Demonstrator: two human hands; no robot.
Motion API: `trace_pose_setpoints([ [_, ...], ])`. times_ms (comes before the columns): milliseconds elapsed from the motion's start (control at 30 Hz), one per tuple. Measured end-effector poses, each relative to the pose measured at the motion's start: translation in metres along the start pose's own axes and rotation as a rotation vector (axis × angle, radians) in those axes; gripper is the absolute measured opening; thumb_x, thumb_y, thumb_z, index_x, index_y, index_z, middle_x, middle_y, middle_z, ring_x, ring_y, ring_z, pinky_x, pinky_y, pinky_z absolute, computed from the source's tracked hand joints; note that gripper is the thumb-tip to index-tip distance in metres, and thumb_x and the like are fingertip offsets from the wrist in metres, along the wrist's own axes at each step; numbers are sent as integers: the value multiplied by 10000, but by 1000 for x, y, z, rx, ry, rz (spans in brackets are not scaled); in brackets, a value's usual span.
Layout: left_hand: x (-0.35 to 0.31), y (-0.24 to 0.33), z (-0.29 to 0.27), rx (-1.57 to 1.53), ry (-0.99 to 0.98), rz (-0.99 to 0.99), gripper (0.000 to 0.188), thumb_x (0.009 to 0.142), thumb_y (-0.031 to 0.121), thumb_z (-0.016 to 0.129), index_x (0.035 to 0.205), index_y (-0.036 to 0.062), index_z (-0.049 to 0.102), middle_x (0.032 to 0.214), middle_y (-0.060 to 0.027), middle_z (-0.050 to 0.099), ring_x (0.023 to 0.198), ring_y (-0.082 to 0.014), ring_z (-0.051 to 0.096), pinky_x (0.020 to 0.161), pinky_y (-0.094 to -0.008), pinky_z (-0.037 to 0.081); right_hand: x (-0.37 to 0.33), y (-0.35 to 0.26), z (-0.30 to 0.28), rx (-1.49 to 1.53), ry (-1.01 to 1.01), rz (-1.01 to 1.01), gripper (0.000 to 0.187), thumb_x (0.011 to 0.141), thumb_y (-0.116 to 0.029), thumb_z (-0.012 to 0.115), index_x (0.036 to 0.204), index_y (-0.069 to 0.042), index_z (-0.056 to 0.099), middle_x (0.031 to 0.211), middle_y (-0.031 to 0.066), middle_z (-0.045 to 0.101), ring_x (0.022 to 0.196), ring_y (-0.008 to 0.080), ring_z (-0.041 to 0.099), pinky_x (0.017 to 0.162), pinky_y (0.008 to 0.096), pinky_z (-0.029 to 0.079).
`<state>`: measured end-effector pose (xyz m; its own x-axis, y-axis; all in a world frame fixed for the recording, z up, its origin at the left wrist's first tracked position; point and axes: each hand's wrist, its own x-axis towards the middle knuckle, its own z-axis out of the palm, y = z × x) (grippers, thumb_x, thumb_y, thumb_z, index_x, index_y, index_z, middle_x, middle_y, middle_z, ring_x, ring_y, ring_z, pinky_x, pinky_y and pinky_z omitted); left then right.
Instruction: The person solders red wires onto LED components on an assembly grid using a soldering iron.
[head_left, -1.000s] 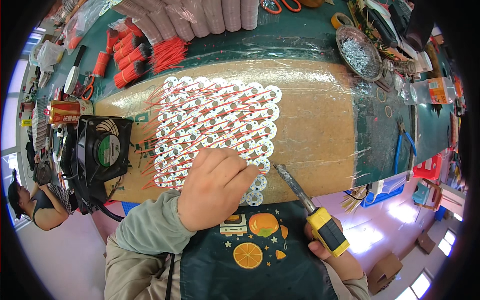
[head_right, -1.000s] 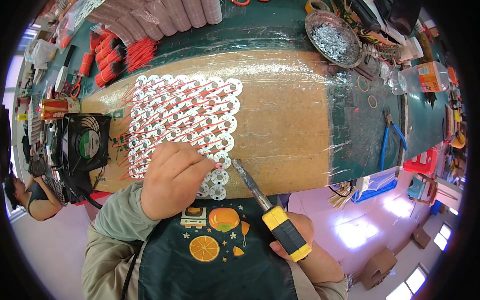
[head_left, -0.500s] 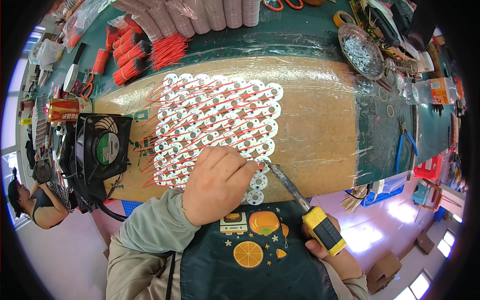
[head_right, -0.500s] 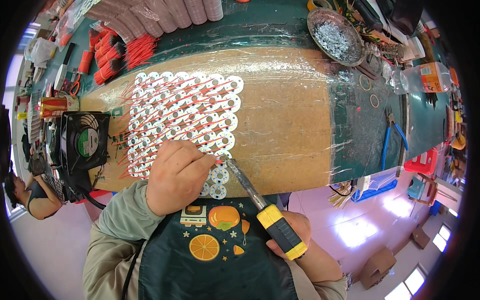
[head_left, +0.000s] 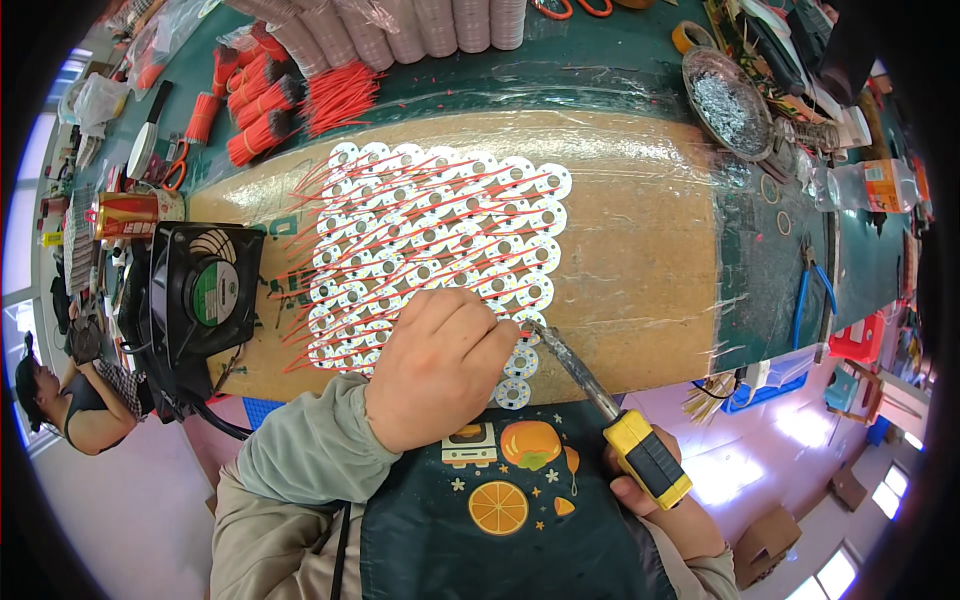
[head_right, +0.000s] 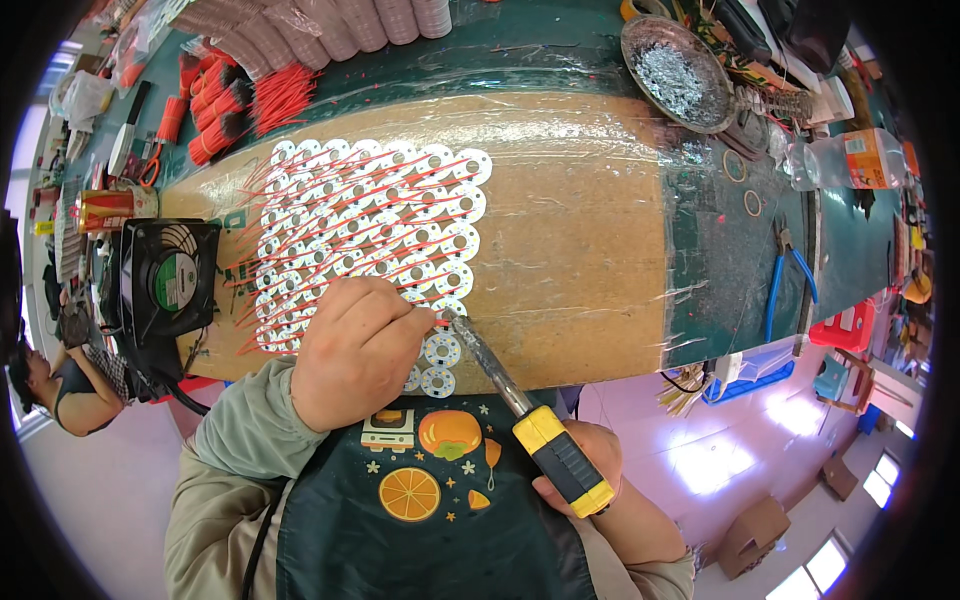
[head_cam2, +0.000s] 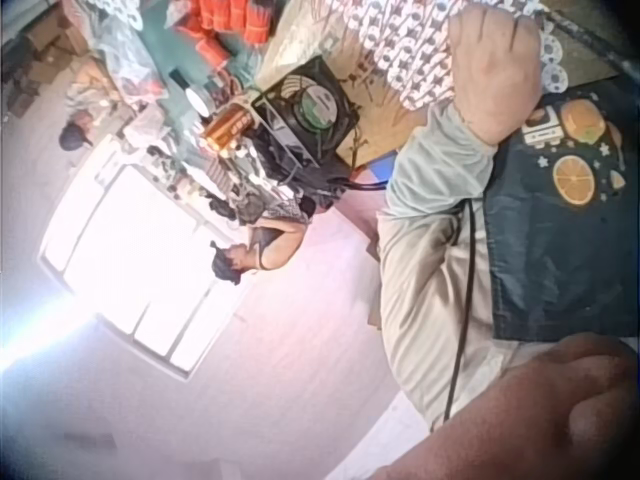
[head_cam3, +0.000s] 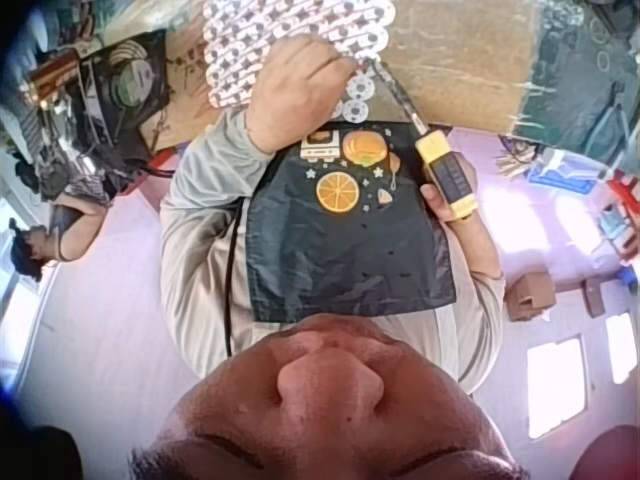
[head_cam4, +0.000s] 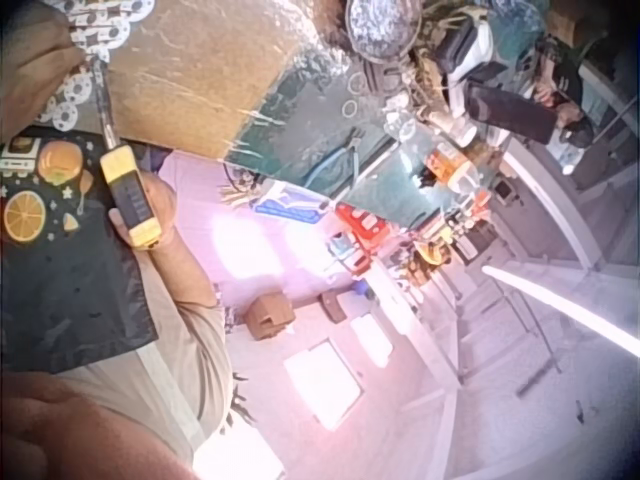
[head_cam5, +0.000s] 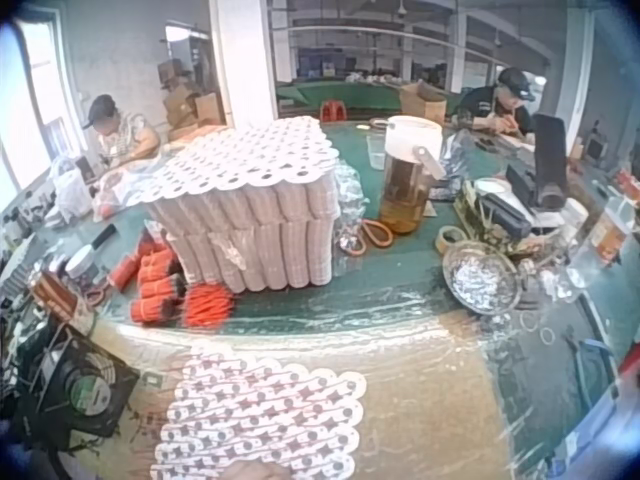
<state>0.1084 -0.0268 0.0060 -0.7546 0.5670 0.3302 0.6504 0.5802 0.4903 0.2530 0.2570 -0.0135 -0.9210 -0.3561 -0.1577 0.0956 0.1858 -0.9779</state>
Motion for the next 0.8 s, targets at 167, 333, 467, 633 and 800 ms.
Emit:
trace_pose_setpoints([
  [167,0,0,0,18,-10,-5,219,695,19,745,903,46,684,816,-49,582,820,-238,597,719,-354,461,-6,1,3,0,96,27,468,774,-376,797,1024,-13,639,789,90,637,644,278,637,582,334,499],
  [333,0,2,-1,32,-22,-11,211,697,35,750,897,52,684,819,-48,574,824,-236,594,728,-353,463,-11,2,1,-38,102,28,493,779,-398,789,1031,-2,638,789,95,636,642,291,639,581,340,500],
  [467,2,3,-2,39,-28,-30,211,693,30,740,894,55,684,839,-49,576,841,-235,592,740,-355,461,-13,0,0,-11,113,36,481,781,-388,786,1023,0,639,784,99,630,636,294,634,568,345,488],
  [633,0,13,-11,24,-30,-37,230,683,18,711,911,41,690,861,-54,579,852,-236,589,752,-357,462,-16,-2,-2,-9,117,47,463,772,-371,789,1012,-3,641,772,101,621,620,300,619,552,354,473],
  [800,-3,14,-9,-47,-37,-14,285,670,4,696,954,23,698,848,-50,600,811,-232,602,723,-346,467,-18,0,-4,-20,74,49,456,759,-358,792,1007,-7,642,758,97,612,608,302,609,545,356,468],
])
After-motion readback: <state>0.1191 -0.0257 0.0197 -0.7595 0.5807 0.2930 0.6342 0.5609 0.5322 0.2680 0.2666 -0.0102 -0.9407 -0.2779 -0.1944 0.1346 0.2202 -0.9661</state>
